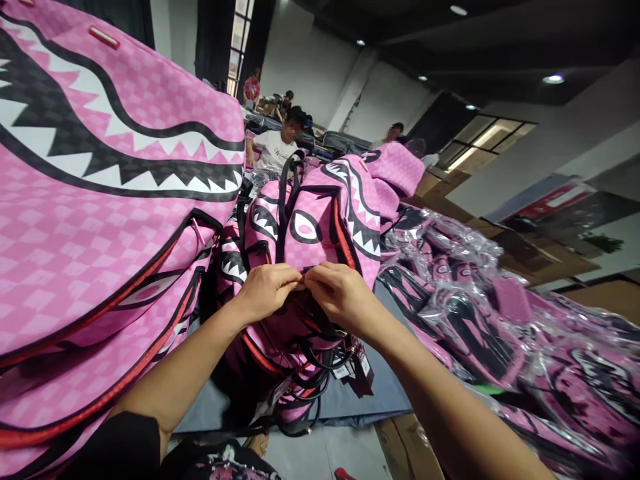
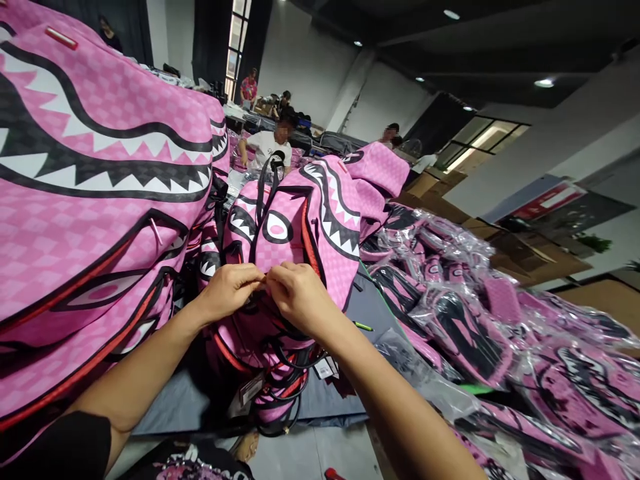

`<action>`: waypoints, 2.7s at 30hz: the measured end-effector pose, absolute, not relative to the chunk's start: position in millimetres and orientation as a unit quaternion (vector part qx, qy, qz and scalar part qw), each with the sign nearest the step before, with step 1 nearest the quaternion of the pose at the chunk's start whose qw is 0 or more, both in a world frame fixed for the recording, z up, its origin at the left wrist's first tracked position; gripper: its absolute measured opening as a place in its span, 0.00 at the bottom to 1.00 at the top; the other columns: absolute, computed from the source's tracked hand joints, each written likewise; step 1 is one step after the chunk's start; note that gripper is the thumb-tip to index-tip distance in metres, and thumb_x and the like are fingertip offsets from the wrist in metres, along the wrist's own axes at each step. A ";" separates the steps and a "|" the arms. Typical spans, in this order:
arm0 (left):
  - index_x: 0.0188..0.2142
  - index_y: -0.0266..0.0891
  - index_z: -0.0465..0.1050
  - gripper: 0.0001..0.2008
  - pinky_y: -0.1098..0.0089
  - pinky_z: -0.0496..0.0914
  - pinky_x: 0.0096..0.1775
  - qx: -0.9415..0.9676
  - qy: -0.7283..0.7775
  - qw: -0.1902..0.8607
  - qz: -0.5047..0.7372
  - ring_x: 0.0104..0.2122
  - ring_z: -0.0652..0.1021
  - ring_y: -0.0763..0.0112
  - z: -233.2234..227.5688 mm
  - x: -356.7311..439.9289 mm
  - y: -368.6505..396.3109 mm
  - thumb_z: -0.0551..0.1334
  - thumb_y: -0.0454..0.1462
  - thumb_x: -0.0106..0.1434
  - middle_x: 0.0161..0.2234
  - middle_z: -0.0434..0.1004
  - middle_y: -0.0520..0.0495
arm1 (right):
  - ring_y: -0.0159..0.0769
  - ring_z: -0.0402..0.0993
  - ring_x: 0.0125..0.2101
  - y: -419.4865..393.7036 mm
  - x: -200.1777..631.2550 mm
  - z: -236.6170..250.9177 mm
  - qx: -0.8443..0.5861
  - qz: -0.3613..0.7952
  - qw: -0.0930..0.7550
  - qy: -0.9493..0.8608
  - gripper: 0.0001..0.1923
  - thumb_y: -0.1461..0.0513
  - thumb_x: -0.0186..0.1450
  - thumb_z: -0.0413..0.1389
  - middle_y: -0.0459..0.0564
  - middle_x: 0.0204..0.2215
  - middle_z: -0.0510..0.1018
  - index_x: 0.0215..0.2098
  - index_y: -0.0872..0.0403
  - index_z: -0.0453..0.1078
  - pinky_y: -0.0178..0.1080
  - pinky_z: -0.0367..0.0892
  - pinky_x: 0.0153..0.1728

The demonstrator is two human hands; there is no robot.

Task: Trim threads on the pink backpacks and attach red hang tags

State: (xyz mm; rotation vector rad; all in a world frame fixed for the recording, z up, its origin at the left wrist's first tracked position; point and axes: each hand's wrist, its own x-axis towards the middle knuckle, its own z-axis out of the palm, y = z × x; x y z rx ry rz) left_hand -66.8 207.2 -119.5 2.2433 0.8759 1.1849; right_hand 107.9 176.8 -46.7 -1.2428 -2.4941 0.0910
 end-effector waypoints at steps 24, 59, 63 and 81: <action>0.32 0.40 0.74 0.03 0.71 0.65 0.31 0.738 0.447 0.108 0.493 0.28 0.79 0.70 -128.2 -57.3 193.7 0.61 0.32 0.61 0.28 0.80 0.51 | 0.30 0.65 0.26 177.4 104.0 -55.4 -0.454 0.013 0.244 -0.857 0.05 0.68 0.65 0.55 0.43 0.25 0.74 0.32 0.55 0.67 0.38 0.57 0.43; 0.36 0.39 0.78 0.05 0.74 0.68 0.34 0.766 0.405 0.141 0.478 0.30 0.79 0.73 -118.5 -54.8 179.4 0.62 0.36 0.62 0.33 0.82 0.52 | 0.29 0.66 0.29 164.2 116.3 -61.8 -0.450 0.156 0.360 -0.802 0.06 0.66 0.67 0.55 0.42 0.29 0.70 0.34 0.52 0.60 0.34 0.63 0.33; 0.39 0.40 0.79 0.09 0.75 0.68 0.35 0.779 0.397 0.146 0.463 0.31 0.80 0.73 -118.3 -50.8 178.6 0.59 0.36 0.64 0.32 0.82 0.52 | 0.27 0.65 0.30 163.7 119.4 -60.3 -0.432 0.163 0.368 -0.807 0.07 0.68 0.66 0.54 0.40 0.28 0.68 0.34 0.53 0.60 0.33 0.62 0.34; 0.35 0.36 0.80 0.07 0.75 0.67 0.32 0.762 0.407 0.005 0.504 0.26 0.77 0.76 -118.4 -30.2 175.4 0.64 0.37 0.61 0.30 0.82 0.50 | 0.24 0.65 0.31 170.6 136.4 -60.6 -0.400 0.175 0.395 -0.808 0.10 0.72 0.63 0.53 0.38 0.27 0.65 0.31 0.54 0.57 0.29 0.66 0.37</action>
